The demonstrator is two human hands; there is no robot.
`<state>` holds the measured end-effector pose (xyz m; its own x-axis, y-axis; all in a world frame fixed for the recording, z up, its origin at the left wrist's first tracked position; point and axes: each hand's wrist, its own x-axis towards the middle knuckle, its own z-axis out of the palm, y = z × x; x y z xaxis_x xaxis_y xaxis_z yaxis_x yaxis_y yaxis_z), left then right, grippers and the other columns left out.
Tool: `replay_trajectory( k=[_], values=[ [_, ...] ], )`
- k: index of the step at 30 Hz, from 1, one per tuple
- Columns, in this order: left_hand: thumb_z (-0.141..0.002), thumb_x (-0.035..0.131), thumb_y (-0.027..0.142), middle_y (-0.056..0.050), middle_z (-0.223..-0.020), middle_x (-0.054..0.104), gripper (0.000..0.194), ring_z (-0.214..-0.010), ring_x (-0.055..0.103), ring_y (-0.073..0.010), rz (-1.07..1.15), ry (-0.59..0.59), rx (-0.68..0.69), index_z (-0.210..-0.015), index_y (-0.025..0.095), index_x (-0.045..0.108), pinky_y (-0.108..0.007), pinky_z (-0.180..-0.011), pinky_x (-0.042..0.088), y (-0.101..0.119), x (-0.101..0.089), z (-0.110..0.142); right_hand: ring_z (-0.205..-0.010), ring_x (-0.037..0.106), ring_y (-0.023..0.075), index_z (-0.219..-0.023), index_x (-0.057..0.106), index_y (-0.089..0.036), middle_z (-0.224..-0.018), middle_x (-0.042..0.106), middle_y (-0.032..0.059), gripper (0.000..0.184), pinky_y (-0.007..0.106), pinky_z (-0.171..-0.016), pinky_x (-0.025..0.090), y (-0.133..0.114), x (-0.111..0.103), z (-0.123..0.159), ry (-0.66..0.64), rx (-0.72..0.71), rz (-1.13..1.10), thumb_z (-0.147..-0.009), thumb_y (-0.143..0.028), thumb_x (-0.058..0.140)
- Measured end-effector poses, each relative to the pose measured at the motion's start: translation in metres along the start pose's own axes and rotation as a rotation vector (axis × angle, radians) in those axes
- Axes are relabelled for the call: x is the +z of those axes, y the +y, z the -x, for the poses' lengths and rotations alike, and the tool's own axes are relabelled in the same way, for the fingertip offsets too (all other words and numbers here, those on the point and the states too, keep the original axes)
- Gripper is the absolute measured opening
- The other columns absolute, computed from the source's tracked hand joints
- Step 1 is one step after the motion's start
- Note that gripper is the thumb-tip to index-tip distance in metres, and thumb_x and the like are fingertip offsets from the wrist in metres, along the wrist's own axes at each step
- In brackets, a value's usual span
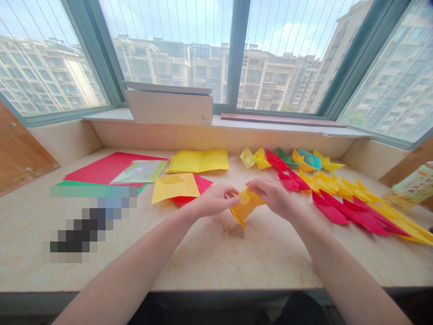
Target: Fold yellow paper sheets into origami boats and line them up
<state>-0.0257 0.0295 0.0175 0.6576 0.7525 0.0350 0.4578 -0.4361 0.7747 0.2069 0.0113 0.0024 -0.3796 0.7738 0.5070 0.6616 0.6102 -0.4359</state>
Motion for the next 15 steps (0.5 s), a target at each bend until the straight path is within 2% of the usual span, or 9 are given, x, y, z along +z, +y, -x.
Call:
replay_trajectory(
  k=[4,10,15],
  values=[
    [-0.083,0.058,0.038,-0.006,-0.083,0.071,0.028,-0.075,0.065,-0.0194,-0.027,-0.001,-0.029,-0.087,0.013,0.070,-0.025,-0.061,0.047,-0.001,0.004,-0.001,-0.096,0.066,0.0213,-0.098,0.068,-0.024,-0.104,0.071,0.0061,0.017,0.035,-0.087,0.052,-0.003,0.000,0.000,-0.044,-0.070,-0.048,-0.092,-0.017,0.054],
    [-0.081,0.058,0.037,-0.001,-0.069,0.062,0.026,-0.065,0.056,-0.0148,0.017,-0.019,0.001,-0.077,0.014,0.068,-0.022,-0.054,0.040,-0.004,0.004,0.000,-0.090,0.066,0.0195,-0.098,0.069,-0.024,-0.099,0.070,0.0053,0.017,0.031,-0.079,0.053,-0.006,0.001,0.000,-0.106,-0.057,-0.133,-0.088,-0.017,0.058],
    [-0.081,0.057,0.035,0.002,-0.060,0.051,0.026,-0.058,0.047,-0.0117,0.029,-0.046,0.055,-0.068,0.014,0.064,-0.021,-0.052,0.034,-0.002,0.006,0.000,-0.080,0.065,0.0178,-0.085,0.071,-0.022,-0.088,0.068,0.0047,0.013,0.028,-0.073,0.053,-0.011,0.000,-0.002,-0.094,-0.067,-0.154,-0.090,-0.022,0.059]
  ],
)
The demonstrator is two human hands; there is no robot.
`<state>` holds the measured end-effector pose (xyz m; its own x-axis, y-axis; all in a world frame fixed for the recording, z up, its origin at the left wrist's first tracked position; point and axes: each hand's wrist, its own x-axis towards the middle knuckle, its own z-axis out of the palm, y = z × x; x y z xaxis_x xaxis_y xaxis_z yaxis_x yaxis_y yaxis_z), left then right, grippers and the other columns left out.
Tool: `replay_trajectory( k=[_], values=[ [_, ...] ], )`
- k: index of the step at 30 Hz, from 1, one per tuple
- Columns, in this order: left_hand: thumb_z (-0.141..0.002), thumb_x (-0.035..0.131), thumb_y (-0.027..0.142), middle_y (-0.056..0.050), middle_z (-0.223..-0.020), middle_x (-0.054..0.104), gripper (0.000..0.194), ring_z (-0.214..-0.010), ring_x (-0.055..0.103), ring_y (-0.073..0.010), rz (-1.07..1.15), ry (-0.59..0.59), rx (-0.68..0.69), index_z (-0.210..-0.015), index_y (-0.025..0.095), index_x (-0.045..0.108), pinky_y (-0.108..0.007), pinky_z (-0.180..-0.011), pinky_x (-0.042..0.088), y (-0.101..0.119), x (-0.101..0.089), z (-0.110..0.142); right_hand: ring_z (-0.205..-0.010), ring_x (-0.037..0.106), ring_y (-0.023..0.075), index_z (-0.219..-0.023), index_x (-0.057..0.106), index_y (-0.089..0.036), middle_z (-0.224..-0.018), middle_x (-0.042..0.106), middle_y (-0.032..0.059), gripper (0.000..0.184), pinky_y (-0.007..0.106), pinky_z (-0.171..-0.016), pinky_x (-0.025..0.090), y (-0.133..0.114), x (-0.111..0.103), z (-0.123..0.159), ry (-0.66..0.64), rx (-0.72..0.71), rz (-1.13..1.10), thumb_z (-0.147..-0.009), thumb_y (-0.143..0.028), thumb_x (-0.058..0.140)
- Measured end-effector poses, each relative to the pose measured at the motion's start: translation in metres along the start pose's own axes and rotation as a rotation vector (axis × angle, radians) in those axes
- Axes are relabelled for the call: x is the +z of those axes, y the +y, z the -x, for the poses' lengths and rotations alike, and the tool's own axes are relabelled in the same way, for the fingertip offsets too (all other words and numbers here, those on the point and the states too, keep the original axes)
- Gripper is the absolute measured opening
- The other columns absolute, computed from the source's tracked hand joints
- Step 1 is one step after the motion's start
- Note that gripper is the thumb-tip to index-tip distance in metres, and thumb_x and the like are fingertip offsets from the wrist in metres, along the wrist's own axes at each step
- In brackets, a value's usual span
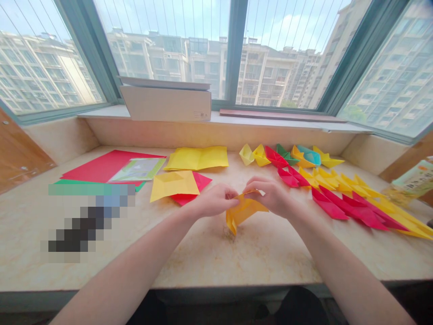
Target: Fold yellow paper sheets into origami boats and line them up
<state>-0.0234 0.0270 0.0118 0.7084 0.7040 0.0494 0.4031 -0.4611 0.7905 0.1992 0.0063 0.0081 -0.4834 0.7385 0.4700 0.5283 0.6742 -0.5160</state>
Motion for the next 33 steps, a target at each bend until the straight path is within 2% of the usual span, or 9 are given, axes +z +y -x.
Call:
replay_trajectory(
  k=[4,9,14,18,28,33],
  values=[
    [-0.082,0.055,0.033,0.003,-0.059,0.045,0.026,-0.056,0.041,-0.0106,-0.008,-0.027,0.032,-0.065,0.014,0.060,-0.022,-0.051,0.031,0.001,0.002,-0.001,-0.077,0.065,0.0175,-0.081,0.072,-0.021,-0.087,0.068,0.0051,0.013,0.028,-0.070,0.052,-0.003,0.000,0.000,0.006,-0.018,-0.021,-0.089,-0.025,0.061],
    [-0.083,0.055,0.034,0.003,-0.058,0.044,0.027,-0.056,0.041,-0.0106,0.008,-0.013,0.050,-0.066,0.014,0.061,-0.022,-0.050,0.029,0.001,0.002,-0.001,-0.095,0.068,0.0206,-0.088,0.073,-0.025,-0.106,0.073,0.0057,0.014,0.033,-0.084,0.053,0.000,0.002,0.001,-0.021,-0.032,-0.006,-0.089,-0.021,0.060],
    [-0.081,0.058,0.037,0.003,-0.056,0.043,0.028,-0.054,0.041,-0.0106,0.034,0.015,0.011,-0.064,0.014,0.060,-0.022,-0.049,0.028,-0.002,0.002,0.000,-0.082,0.068,0.0199,-0.087,0.072,-0.025,-0.087,0.075,0.0032,0.016,0.033,-0.081,0.049,0.003,0.005,0.002,-0.003,-0.002,0.148,-0.089,-0.018,0.059],
    [-0.081,0.057,0.038,0.003,-0.056,0.044,0.028,-0.053,0.041,-0.0105,0.048,0.015,0.008,-0.066,0.014,0.062,-0.022,-0.048,0.028,-0.001,0.003,0.000,-0.077,0.066,0.0188,-0.085,0.072,-0.024,-0.082,0.074,0.0025,0.016,0.032,-0.080,0.047,0.001,0.008,0.003,0.048,0.014,0.184,-0.091,-0.021,0.057],
    [-0.083,0.057,0.042,0.003,-0.056,0.045,0.032,-0.053,0.042,-0.0108,0.076,-0.001,0.032,-0.071,0.013,0.066,-0.023,-0.050,0.030,0.004,0.004,0.000,-0.075,0.065,0.0181,-0.085,0.071,-0.024,-0.081,0.074,0.0016,0.014,0.031,-0.079,0.043,-0.005,0.010,0.001,0.074,0.022,0.243,-0.091,-0.021,0.058],
    [-0.084,0.057,0.044,0.004,-0.058,0.042,0.034,-0.054,0.038,-0.0099,0.039,0.025,-0.004,-0.070,0.014,0.064,-0.022,-0.050,0.028,0.000,0.006,-0.002,-0.073,0.065,0.0171,-0.085,0.071,-0.023,-0.080,0.074,0.0010,0.011,0.031,-0.078,0.043,-0.005,0.016,0.002,0.119,0.002,0.231,-0.090,-0.021,0.061]
  ],
)
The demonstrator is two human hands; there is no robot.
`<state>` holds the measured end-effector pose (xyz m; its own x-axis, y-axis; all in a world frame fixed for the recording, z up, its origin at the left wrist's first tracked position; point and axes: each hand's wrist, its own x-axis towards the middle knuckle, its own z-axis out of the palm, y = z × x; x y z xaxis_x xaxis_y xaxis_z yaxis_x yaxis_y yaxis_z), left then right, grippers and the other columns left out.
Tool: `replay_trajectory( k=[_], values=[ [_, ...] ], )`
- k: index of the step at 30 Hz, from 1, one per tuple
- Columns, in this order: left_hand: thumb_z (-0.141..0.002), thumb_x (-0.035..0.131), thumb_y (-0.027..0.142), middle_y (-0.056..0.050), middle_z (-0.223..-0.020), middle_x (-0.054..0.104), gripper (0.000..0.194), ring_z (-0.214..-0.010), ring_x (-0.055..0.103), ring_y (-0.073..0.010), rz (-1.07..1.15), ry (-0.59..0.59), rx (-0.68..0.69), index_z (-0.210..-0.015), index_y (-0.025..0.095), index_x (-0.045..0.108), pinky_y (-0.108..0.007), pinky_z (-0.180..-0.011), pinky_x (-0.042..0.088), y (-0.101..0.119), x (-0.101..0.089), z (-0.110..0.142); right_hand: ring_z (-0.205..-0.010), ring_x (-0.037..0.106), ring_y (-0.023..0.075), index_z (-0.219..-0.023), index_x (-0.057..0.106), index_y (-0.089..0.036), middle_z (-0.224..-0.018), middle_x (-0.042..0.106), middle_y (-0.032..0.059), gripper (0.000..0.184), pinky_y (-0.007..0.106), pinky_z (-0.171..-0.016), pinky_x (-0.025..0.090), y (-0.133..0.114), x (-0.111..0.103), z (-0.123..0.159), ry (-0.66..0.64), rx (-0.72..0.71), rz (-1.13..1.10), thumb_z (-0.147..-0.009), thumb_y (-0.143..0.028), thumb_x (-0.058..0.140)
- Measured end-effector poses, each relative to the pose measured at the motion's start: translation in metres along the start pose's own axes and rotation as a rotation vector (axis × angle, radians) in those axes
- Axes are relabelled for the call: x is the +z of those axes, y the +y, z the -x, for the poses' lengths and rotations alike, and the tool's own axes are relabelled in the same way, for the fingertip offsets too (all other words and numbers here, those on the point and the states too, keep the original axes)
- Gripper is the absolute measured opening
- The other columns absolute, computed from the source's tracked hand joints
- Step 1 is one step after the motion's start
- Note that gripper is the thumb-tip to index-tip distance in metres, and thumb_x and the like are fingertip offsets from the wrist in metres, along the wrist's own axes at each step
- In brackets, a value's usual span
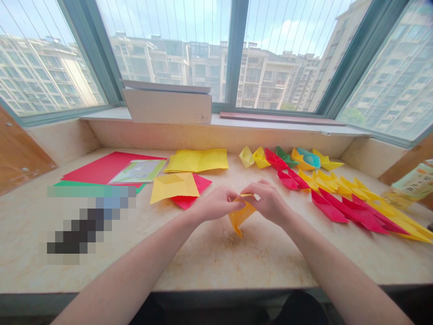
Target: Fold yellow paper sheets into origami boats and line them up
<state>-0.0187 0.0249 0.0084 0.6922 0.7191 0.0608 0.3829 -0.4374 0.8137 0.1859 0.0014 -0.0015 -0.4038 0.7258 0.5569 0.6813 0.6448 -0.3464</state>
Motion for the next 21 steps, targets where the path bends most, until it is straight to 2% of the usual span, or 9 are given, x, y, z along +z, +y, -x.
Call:
replay_trajectory(
  k=[4,7,13,21],
  values=[
    [-0.083,0.056,0.041,0.004,-0.059,0.040,0.031,-0.055,0.036,-0.0100,-0.007,0.000,0.009,-0.066,0.015,0.060,-0.022,-0.051,0.027,-0.0034,0.0022,-0.0015,-0.070,0.066,0.0169,-0.084,0.073,-0.023,-0.079,0.075,0.0003,0.010,0.032,-0.076,0.045,-0.0006,0.0033,-0.0004,0.031,0.016,-0.073,-0.089,-0.023,0.065],
    [-0.081,0.058,0.040,0.004,-0.058,0.042,0.029,-0.055,0.038,-0.0105,0.017,0.024,0.001,-0.066,0.015,0.060,-0.022,-0.050,0.027,-0.0038,0.0015,-0.0014,-0.073,0.069,0.0185,-0.087,0.075,-0.023,-0.083,0.077,0.0010,0.008,0.031,-0.072,0.049,0.0001,0.0018,-0.0015,0.062,0.106,-0.135,-0.085,-0.021,0.068],
    [-0.076,0.063,0.039,0.001,-0.058,0.053,0.026,-0.056,0.049,-0.0139,0.086,0.118,-0.059,-0.066,0.015,0.065,-0.023,-0.049,0.030,-0.0033,-0.0052,-0.0003,-0.079,0.071,0.0205,-0.102,0.075,-0.023,-0.093,0.078,0.0032,0.019,0.032,-0.071,0.055,0.0030,-0.0004,-0.0041,0.094,0.250,-0.218,-0.086,-0.023,0.064],
    [-0.078,0.062,0.035,0.002,-0.057,0.053,0.024,-0.054,0.048,-0.0124,0.116,0.156,-0.015,-0.064,0.016,0.063,-0.023,-0.048,0.028,-0.0023,0.0038,-0.0009,-0.075,0.071,0.0211,-0.090,0.074,-0.022,-0.084,0.077,0.0025,0.011,0.032,-0.068,0.054,0.0031,0.0082,-0.0030,0.171,0.267,-0.189,-0.087,-0.024,0.064]
  ],
)
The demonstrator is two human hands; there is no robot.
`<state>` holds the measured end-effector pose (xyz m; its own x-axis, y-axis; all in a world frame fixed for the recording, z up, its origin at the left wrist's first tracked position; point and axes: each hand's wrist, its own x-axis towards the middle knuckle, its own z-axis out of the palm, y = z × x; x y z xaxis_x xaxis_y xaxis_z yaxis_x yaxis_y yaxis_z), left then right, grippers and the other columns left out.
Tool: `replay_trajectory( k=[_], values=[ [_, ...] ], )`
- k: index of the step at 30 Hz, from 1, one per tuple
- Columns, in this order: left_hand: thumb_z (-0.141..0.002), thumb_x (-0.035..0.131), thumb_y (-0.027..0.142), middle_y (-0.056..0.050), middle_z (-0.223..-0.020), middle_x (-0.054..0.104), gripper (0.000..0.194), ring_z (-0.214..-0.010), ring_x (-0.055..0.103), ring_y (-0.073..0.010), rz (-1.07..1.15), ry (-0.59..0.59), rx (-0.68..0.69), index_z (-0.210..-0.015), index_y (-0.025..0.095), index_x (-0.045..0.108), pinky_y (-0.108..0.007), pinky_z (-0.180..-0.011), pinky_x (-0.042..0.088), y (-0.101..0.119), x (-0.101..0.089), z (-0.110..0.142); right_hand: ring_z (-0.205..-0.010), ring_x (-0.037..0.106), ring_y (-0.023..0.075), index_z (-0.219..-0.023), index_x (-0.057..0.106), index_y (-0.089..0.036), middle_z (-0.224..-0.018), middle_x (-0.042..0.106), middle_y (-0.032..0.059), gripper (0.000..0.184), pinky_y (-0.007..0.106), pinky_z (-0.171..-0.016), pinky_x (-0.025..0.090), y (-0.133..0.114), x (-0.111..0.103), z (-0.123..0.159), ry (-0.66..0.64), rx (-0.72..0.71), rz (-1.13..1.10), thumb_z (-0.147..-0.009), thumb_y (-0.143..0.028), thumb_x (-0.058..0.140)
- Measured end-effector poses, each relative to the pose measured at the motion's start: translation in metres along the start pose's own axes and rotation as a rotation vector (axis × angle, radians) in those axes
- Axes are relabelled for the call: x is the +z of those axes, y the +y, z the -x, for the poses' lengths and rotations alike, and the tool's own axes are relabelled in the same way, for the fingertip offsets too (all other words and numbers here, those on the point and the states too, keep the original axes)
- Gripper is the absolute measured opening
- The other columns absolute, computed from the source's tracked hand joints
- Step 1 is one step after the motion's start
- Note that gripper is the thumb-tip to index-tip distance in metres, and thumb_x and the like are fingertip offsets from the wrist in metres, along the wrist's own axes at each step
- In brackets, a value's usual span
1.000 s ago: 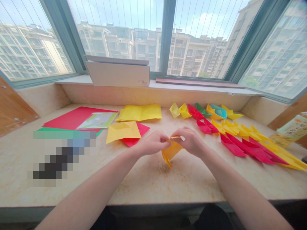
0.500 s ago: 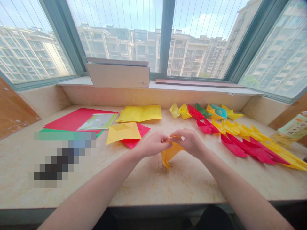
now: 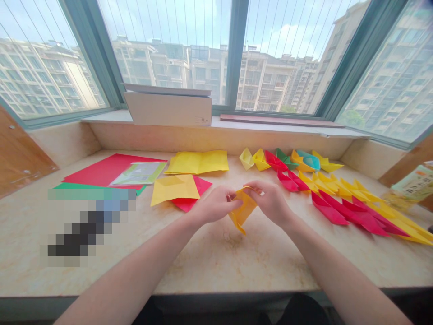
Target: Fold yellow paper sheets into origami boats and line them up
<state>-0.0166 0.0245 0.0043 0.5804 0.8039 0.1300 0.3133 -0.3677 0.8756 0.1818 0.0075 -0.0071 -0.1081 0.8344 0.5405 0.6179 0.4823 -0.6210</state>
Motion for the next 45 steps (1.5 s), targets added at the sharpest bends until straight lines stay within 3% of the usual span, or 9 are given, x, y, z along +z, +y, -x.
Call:
replay_trajectory(
  k=[3,7,12,14,19,23,28,38,45],
  values=[
    [-0.080,0.060,0.034,0.003,-0.056,0.052,0.025,-0.053,0.046,-0.0113,0.018,-0.034,0.013,-0.065,0.015,0.063,-0.022,-0.048,0.028,0.004,0.003,0.001,-0.076,0.071,0.0208,-0.088,0.074,-0.022,-0.084,0.077,0.0026,0.010,0.032,-0.068,0.055,0.000,0.002,0.001,0.049,-0.026,-0.010,-0.086,-0.022,0.064],
    [-0.081,0.062,0.037,0.000,-0.065,0.062,0.024,-0.061,0.056,-0.0151,0.090,-0.036,0.000,-0.077,0.014,0.070,-0.022,-0.052,0.035,0.004,0.003,0.000,-0.077,0.070,0.0206,-0.092,0.072,-0.023,-0.086,0.076,0.0032,0.011,0.032,-0.068,0.056,-0.003,0.000,0.001,0.083,-0.048,-0.018,-0.086,-0.022,0.063],
    [-0.080,0.068,0.043,-0.007,-0.084,0.072,0.033,-0.077,0.066,-0.0222,0.288,0.014,-0.094,-0.094,0.013,0.072,-0.027,-0.064,0.047,-0.003,-0.005,-0.004,-0.076,0.068,0.0183,-0.125,0.059,-0.026,-0.099,0.073,0.0033,0.040,0.031,-0.066,0.055,0.000,-0.010,-0.004,0.062,-0.077,-0.039,-0.086,-0.028,0.068],
    [-0.080,0.069,0.042,-0.009,-0.091,0.073,0.036,-0.083,0.068,-0.0233,0.356,0.011,-0.133,-0.100,0.013,0.072,-0.030,-0.071,0.049,-0.003,-0.010,-0.007,-0.078,0.067,0.0180,-0.130,0.056,-0.028,-0.102,0.072,0.0031,0.043,0.031,-0.067,0.055,0.004,-0.013,-0.005,0.041,-0.112,-0.034,-0.088,-0.027,0.065],
    [-0.078,0.072,0.039,-0.011,-0.098,0.074,0.036,-0.087,0.068,-0.0241,0.430,-0.006,-0.201,-0.103,0.013,0.071,-0.032,-0.076,0.049,0.001,-0.013,-0.007,-0.081,0.066,0.0179,-0.125,0.063,-0.030,-0.104,0.072,0.0034,0.033,0.031,-0.069,0.056,0.008,-0.014,-0.005,0.005,-0.216,0.016,-0.094,-0.023,0.058],
    [-0.074,0.077,0.038,-0.010,-0.107,0.072,0.045,-0.093,0.068,-0.0242,0.448,-0.091,-0.160,-0.113,0.016,0.068,-0.032,-0.079,0.050,0.003,-0.010,-0.003,-0.084,0.067,0.0187,-0.119,0.068,-0.029,-0.101,0.071,0.0043,0.027,0.030,-0.069,0.056,0.004,-0.013,-0.003,0.000,-0.246,0.020,-0.096,-0.023,0.056],
    [-0.067,0.081,0.024,-0.007,-0.092,0.071,0.040,-0.082,0.067,-0.0201,0.401,-0.094,-0.157,-0.103,0.014,0.068,-0.029,-0.073,0.050,0.003,-0.008,-0.002,-0.090,0.067,0.0191,-0.118,0.069,-0.029,-0.105,0.070,0.0053,0.026,0.031,-0.073,0.057,0.003,-0.014,-0.003,0.017,-0.302,-0.016,-0.097,-0.026,0.053],
    [-0.071,0.076,0.027,-0.004,-0.086,0.070,0.031,-0.073,0.065,-0.0166,0.477,-0.117,-0.248,-0.098,0.014,0.069,-0.026,-0.067,0.047,0.010,-0.011,0.001,-0.087,0.064,0.0179,-0.117,0.068,-0.029,-0.103,0.065,0.0053,0.026,0.031,-0.069,0.057,0.007,-0.019,-0.004,0.042,-0.408,-0.064,-0.097,-0.023,0.053],
    [-0.069,0.077,0.026,-0.005,-0.087,0.070,0.032,-0.073,0.066,-0.0172,0.463,-0.145,-0.288,-0.098,0.013,0.070,-0.027,-0.067,0.047,0.008,-0.009,0.000,-0.093,0.064,0.0194,-0.096,0.067,-0.026,-0.103,0.064,0.0055,0.015,0.033,-0.078,0.056,0.007,-0.022,-0.006,0.059,-0.373,-0.002,-0.098,-0.028,0.052]
  ],
)
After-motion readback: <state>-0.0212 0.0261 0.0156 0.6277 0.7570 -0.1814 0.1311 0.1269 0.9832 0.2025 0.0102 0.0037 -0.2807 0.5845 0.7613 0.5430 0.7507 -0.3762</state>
